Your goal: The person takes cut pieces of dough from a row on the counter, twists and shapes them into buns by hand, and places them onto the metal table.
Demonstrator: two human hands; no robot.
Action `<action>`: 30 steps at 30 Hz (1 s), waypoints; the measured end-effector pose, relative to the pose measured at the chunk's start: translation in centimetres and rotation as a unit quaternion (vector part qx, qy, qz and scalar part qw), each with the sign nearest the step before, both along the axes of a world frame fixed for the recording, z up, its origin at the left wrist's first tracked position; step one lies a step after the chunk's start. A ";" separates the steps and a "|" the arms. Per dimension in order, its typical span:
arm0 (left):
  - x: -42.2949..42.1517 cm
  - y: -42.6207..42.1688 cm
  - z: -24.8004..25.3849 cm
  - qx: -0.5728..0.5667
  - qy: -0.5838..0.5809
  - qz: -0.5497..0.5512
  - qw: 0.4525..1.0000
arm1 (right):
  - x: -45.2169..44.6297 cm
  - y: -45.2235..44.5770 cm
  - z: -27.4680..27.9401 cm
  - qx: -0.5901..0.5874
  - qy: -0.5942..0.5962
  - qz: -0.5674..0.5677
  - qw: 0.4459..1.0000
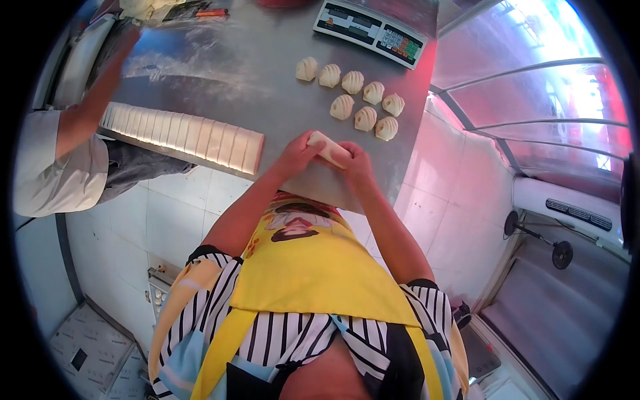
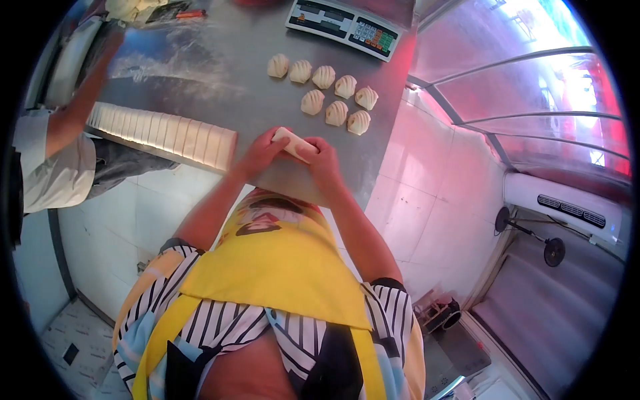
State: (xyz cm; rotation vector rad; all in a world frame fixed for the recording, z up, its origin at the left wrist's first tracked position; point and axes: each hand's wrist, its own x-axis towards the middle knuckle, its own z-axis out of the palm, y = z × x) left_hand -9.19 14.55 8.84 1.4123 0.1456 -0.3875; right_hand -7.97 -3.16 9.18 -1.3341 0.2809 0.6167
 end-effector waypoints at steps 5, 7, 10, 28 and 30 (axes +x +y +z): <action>0.1 0.3 -0.7 -0.253 0.184 0.036 0.949 | -0.3 -0.4 1.3 -0.315 -0.516 0.135 0.785; 0.3 0.8 -1.0 -0.267 0.245 0.017 0.932 | 0.0 -1.1 1.6 -0.347 -0.563 0.178 0.728; 0.5 0.5 -0.4 -0.102 0.170 -0.044 0.979 | 0.5 -1.9 1.5 -0.396 -0.493 0.225 0.741; -0.4 -3.1 0.4 0.278 -0.220 -0.102 0.929 | 3.0 -2.4 1.2 -0.101 -0.092 0.085 0.987; -0.8 -3.3 0.3 0.250 -0.259 -0.069 0.931 | 2.4 -2.4 0.1 -0.019 0.053 0.055 0.997</action>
